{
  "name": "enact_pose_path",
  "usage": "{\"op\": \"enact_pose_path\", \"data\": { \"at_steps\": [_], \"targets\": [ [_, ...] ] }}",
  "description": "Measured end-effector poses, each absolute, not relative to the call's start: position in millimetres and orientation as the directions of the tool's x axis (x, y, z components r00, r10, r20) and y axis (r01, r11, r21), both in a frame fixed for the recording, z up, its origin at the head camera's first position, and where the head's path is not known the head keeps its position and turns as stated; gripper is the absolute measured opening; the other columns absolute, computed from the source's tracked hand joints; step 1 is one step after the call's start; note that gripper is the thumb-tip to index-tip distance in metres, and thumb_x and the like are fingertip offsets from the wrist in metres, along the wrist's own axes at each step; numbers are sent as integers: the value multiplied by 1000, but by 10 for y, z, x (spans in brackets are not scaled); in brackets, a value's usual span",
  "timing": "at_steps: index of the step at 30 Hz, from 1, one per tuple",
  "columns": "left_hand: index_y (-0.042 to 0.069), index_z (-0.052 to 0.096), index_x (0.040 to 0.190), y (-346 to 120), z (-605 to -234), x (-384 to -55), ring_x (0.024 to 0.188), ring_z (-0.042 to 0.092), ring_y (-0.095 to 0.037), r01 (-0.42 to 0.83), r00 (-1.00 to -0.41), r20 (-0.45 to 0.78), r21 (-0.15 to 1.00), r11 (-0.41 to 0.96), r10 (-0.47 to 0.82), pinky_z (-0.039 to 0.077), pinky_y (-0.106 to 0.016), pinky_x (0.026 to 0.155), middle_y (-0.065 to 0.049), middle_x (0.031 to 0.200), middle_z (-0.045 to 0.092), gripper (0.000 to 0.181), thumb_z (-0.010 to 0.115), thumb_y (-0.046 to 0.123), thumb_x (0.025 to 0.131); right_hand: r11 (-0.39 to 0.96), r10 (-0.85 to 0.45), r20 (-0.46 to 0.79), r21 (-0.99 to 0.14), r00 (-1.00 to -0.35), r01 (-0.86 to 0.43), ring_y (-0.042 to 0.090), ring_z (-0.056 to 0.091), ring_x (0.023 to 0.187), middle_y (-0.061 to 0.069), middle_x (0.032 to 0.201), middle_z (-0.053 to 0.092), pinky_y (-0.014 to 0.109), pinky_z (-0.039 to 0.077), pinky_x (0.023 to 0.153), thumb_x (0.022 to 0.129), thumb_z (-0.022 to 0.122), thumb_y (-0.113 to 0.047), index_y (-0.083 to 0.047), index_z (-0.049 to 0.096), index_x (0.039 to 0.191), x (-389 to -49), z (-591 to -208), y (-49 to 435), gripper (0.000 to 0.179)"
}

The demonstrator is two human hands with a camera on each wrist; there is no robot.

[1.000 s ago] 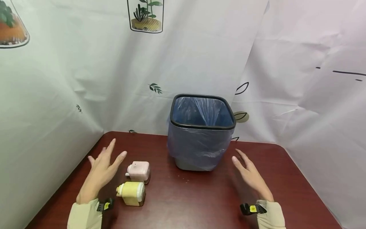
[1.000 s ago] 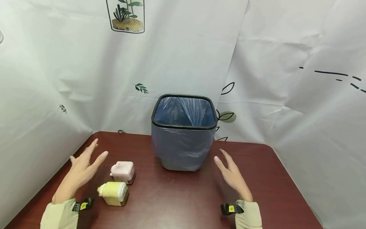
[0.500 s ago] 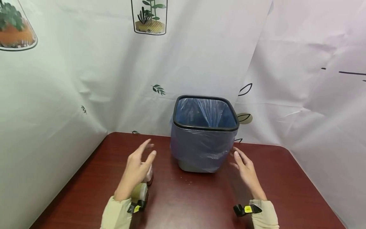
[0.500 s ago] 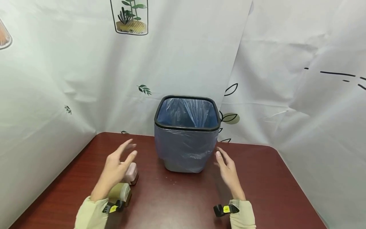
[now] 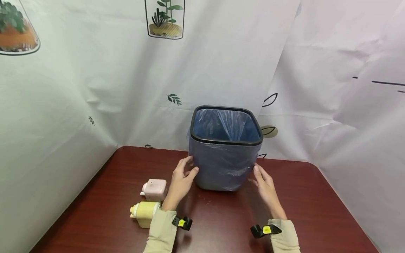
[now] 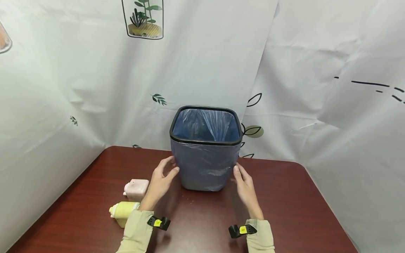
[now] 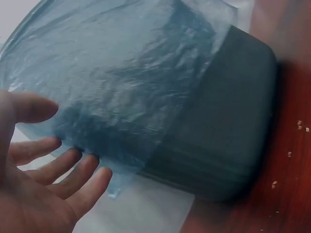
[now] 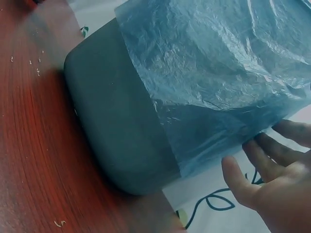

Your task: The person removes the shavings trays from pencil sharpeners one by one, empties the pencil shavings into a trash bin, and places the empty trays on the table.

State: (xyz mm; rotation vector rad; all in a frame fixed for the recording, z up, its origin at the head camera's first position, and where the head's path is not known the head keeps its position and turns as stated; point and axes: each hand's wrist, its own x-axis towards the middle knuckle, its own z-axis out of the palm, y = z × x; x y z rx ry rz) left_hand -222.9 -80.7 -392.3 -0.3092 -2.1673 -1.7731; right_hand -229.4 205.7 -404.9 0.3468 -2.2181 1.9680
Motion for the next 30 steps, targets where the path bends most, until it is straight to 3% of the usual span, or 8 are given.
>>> {"op": "enact_pose_path", "data": {
  "at_steps": [9, 13, 17, 22, 25, 30],
  "targets": [
    [-3, 38, 134, -760, -3711, -2069, 119, 43, -36, 371, -926, 377, 898, 234, 22, 42, -49, 90, -20, 131, 41, 52, 59, 6, 87, 94, -48, 214, -972, -976, -218, -4, 50, 107, 10, 144, 33, 26, 47, 86, 98, 33, -39, -7, 30, 142, -2293, -4042, 2017, 54],
    [2, 39, 136, -800, -3854, -2167, 120, 43, -31, 377, -924, 381, 895, 238, 28, 42, -49, 89, -16, 132, 42, 56, 62, 9, 86, 111, -28, 192, -975, -981, -194, -1, 52, 106, 8, 141, 35, 31, 46, 88, 98, 33, -41, -9, 32, 141, -2296, -4048, 2000, 54],
    [11, 39, 137, -831, -3984, -2254, 120, 44, -24, 365, -927, 374, 892, 268, 21, 43, -45, 89, -8, 131, 43, 59, 65, 15, 85, 103, -26, 159, -982, -987, -161, 7, 56, 101, 7, 141, 36, 27, 46, 85, 97, 34, -43, -11, 31, 142, -2289, -4054, 1989, 55],
    [17, 28, 144, -816, -4014, -2258, 127, 35, -22, 330, -943, 331, 905, 269, 44, 38, -47, 95, -4, 142, 30, 71, 66, 24, 84, 60, -46, 156, -985, -987, -159, 11, 57, 102, 10, 141, 36, 24, 47, 82, 97, 34, -44, -11, 29, 143, -2284, -4053, 1961, 57],
    [18, 22, 146, -800, -4043, -2263, 131, 29, -24, 310, -950, 308, 921, 238, 48, 34, -50, 99, -3, 147, 23, 77, 66, 24, 83, 94, -59, 174, -979, -983, -179, 12, 51, 112, 9, 144, 31, 30, 45, 89, 97, 34, -43, -10, 26, 144, -2281, -4053, 1928, 58],
    [26, 13, 147, -766, -4091, -2293, 137, 18, -24, 269, -963, 266, 944, 190, 38, 23, -53, 105, -2, 152, 12, 84, 66, 20, 82, 101, -77, 174, -978, -982, -182, 28, 41, 124, 7, 149, 23, 49, 32, 99, 98, 33, -42, -13, 19, 146, -2284, -4071, 1880, 58]
  ]
}}
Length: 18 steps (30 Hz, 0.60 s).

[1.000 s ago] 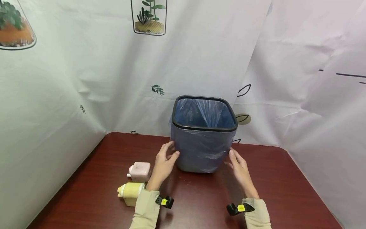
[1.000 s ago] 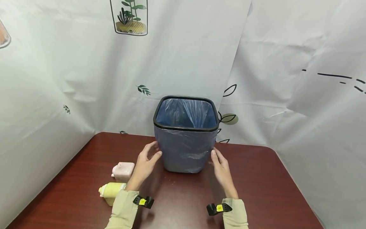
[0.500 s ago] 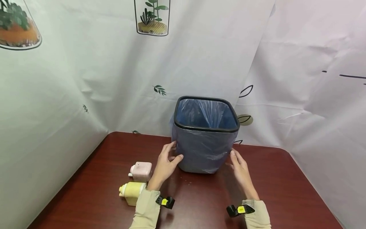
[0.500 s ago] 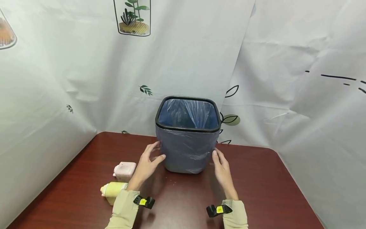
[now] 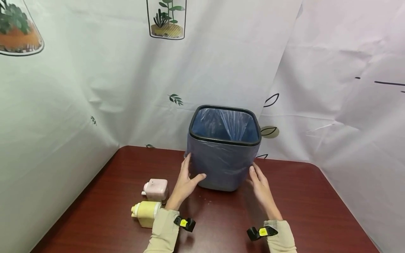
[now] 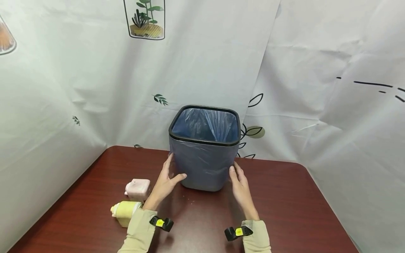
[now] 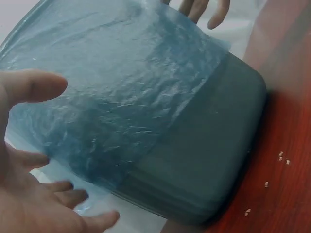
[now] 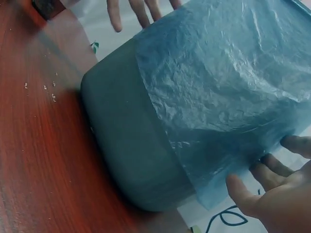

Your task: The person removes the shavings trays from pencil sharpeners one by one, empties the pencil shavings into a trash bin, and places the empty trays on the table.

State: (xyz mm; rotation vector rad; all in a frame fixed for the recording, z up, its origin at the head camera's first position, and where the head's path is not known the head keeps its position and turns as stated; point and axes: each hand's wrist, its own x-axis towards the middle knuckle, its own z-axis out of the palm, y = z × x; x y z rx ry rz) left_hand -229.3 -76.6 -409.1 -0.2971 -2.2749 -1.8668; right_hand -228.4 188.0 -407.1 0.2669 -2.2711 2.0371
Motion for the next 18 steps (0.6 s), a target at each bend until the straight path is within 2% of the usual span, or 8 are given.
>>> {"op": "enact_pose_path", "data": {
  "at_steps": [2, 5, 10, 13, 16, 18],
  "targets": [
    [29, 8, 147, -749, -4097, -2304, 139, 14, -23, 255, -967, 250, 949, 187, 48, 21, -51, 106, 0, 153, 7, 88, 66, 18, 82, 94, -95, 166, -980, -982, -175, 33, 39, 125, 9, 151, 19, 51, 30, 100, 98, 31, -42, -13, 15, 147, -2289, -4071, 1866, 60],
    [29, 8, 147, -723, -4098, -2313, 139, 16, -23, 255, -967, 248, 949, 185, 64, 24, -49, 106, -1, 153, 8, 89, 67, 17, 82, 107, -103, 172, -977, -980, -183, 29, 33, 129, 8, 152, 14, 49, 30, 101, 98, 31, -44, -12, 11, 148, -2296, -4060, 1872, 62],
    [24, 16, 146, -722, -4049, -2288, 135, 25, -24, 287, -958, 281, 929, 234, 58, 30, -48, 103, -6, 150, 21, 86, 69, 23, 79, 82, -112, 209, -972, -971, -219, 25, 29, 132, 10, 150, 20, 44, 31, 102, 97, 29, -46, -9, 15, 147, -2296, -4015, 1945, 64],
    [20, 21, 145, -757, -4003, -2246, 131, 34, -24, 301, -953, 296, 898, 321, 64, 35, -46, 100, -7, 145, 31, 84, 70, 24, 77, 91, -94, 193, -975, -977, -202, 25, 32, 130, 13, 147, 27, 32, 37, 99, 97, 28, -46, -6, 19, 146, -2282, -3991, 1980, 64],
    [18, 24, 143, -803, -3955, -2198, 125, 41, -22, 289, -957, 276, 873, 392, 90, 39, -43, 96, -8, 140, 39, 83, 71, 25, 75, 138, -34, 167, -976, -985, -171, 24, 40, 125, 17, 142, 36, 19, 41, 91, 97, 28, -47, -4, 25, 144, -2253, -3977, 1994, 64],
    [16, 26, 142, -835, -3917, -2173, 122, 44, -23, 281, -960, 258, 871, 403, 110, 40, -43, 95, -10, 135, 43, 81, 72, 26, 75, 168, 7, 173, -971, -985, -169, 19, 47, 119, 17, 137, 42, 16, 42, 87, 97, 28, -47, -3, 31, 141, -2240, -3965, 1996, 62]
  ]
}}
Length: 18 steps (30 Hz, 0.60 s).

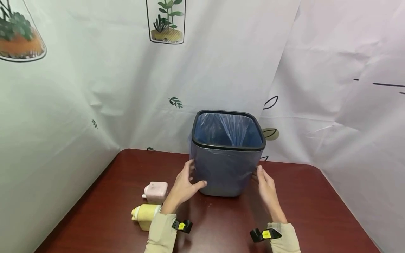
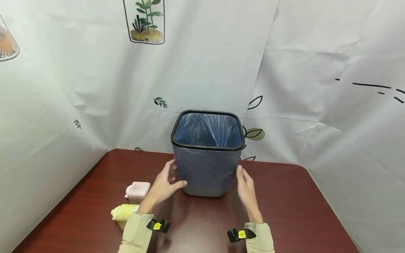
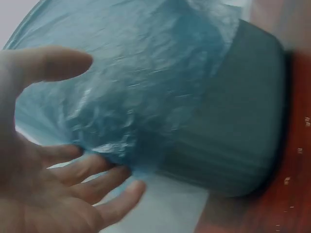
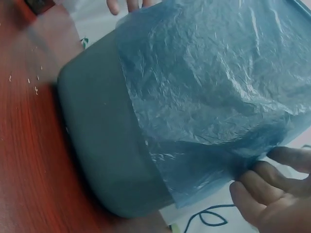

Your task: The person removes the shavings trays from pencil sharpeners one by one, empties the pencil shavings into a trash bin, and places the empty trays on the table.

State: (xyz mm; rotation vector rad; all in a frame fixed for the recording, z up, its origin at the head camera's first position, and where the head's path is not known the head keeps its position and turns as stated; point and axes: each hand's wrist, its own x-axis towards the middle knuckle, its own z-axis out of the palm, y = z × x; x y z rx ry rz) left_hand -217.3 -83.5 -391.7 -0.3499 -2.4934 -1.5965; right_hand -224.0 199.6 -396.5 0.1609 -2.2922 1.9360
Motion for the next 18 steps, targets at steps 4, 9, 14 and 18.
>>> {"op": "enact_pose_path", "data": {
  "at_steps": [4, 9, 14, 18],
  "targets": [
    [15, 32, 137, -914, -3830, -2122, 115, 50, -23, 246, -969, 208, 881, 404, 137, 42, -42, 92, -8, 128, 49, 77, 73, 29, 74, 209, 69, 207, -960, -976, -189, 4, 57, 102, 18, 127, 52, 23, 46, 85, 97, 28, -47, -2, 44, 134, -2216, -3941, 1996, 60],
    [12, 36, 130, -1009, -3725, -2055, 111, 52, -22, 213, -972, 144, 871, 443, 185, 43, -42, 91, -7, 121, 50, 71, 74, 31, 73, 227, 146, 213, -958, -966, -177, 6, 63, 84, 19, 105, 63, 33, 51, 79, 97, 30, -47, 3, 57, 116, -2207, -3910, 2004, 61],
    [9, 36, 128, -1066, -3641, -1976, 111, 52, -21, 198, -967, 94, 863, 465, 237, 43, -40, 91, -8, 122, 49, 71, 74, 32, 73, 230, 217, 187, -964, -958, -136, 13, 66, 74, 8, 84, 67, 33, 53, 72, 95, 35, -49, 6, 63, 101, -2191, -3871, 1996, 63],
    [8, 34, 129, -1090, -3597, -1940, 115, 49, -22, 178, -959, 48, 868, 464, 278, 41, -41, 93, -10, 127, 47, 71, 73, 33, 75, 231, 245, 185, -965, -952, -128, 17, 67, 71, 10, 79, 68, 34, 53, 68, 94, 38, -51, 8, 66, 90, -2193, -3888, 2024, 65]
  ]
}}
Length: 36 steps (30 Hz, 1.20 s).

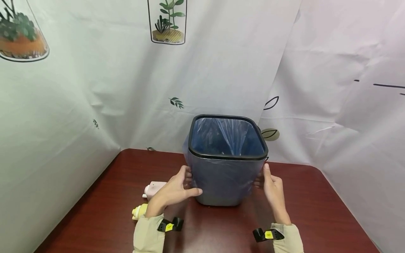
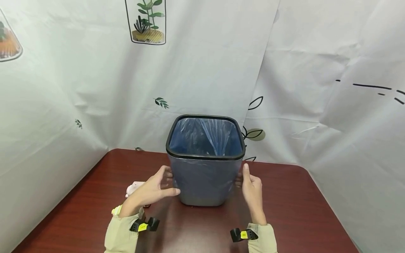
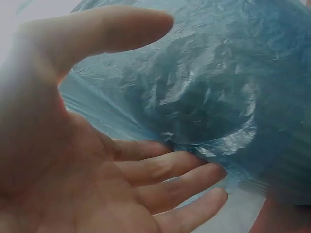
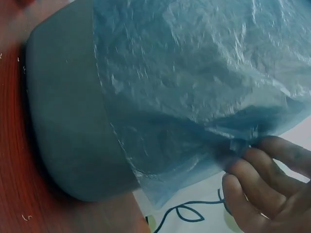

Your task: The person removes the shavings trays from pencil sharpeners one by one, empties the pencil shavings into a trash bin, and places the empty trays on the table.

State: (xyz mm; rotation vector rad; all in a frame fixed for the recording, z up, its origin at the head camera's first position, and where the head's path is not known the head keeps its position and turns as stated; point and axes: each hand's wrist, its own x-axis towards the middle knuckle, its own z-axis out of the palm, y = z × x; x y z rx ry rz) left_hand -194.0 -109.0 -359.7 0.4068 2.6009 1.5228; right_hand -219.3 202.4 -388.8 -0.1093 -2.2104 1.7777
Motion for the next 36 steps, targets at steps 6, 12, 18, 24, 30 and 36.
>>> {"op": "enact_pose_path", "data": {
  "at_steps": [6, 12, 18, 24, 30, 36],
  "targets": [
    [8, 31, 131, -1152, -3551, -1883, 121, 44, -23, 165, -941, -3, 870, 464, 340, 38, -42, 97, -10, 131, 42, 77, 73, 37, 74, 192, 226, 261, -957, -939, -219, 21, 66, 57, 10, 64, 67, 29, 52, 53, 94, 43, -44, 2, 68, 69, -2372, -4172, 2216, 58],
    [9, 31, 131, -1193, -3489, -1812, 119, 45, -23, 220, -920, -6, 819, 530, 392, 37, -44, 96, -9, 127, 46, 78, 73, 41, 74, 256, 264, 230, -953, -937, -162, 22, 65, 54, 8, 57, 65, 31, 53, 55, 92, 44, -50, 4, 66, 63, -2172, -3876, 2087, 65],
    [3, 31, 132, -1187, -3443, -1769, 121, 45, -25, 293, -902, 25, 769, 569, 431, 36, -45, 97, -12, 129, 47, 79, 71, 43, 76, 222, 265, 205, -964, -942, -147, 23, 64, 53, 4, 54, 64, 32, 53, 55, 93, 46, -44, 4, 67, 61, -2164, -3851, 2091, 61],
    [2, 33, 135, -1170, -3432, -1768, 121, 45, -26, 267, -928, 41, 768, 582, 372, 37, -44, 96, -12, 132, 46, 73, 68, 36, 81, 281, 274, 265, -941, -924, -186, 26, 64, 56, 13, 60, 65, 32, 52, 56, 93, 46, -44, 6, 66, 63, -2151, -3853, 2116, 62],
    [3, 42, 132, -1172, -3445, -1783, 115, 47, -27, 255, -960, 111, 718, 647, 256, 38, -45, 92, -13, 126, 49, 57, 63, 28, 85, 390, 389, 467, -864, -794, -317, 16, 65, 62, 11, 70, 68, 21, 50, 60, 92, 53, -37, -4, 72, 76, -2069, -3759, 2089, 41],
    [-4, 38, 133, -1259, -3465, -1762, 121, 42, -37, 133, -991, 70, 603, 787, 114, 35, -52, 94, -25, 134, 39, 60, 61, 26, 86, 262, 575, 718, -616, -392, -743, 14, 59, 53, 15, 63, 61, 20, 48, 55, 86, 56, 0, 18, 61, 79, -1878, -3459, 1901, 20]
  ]
}}
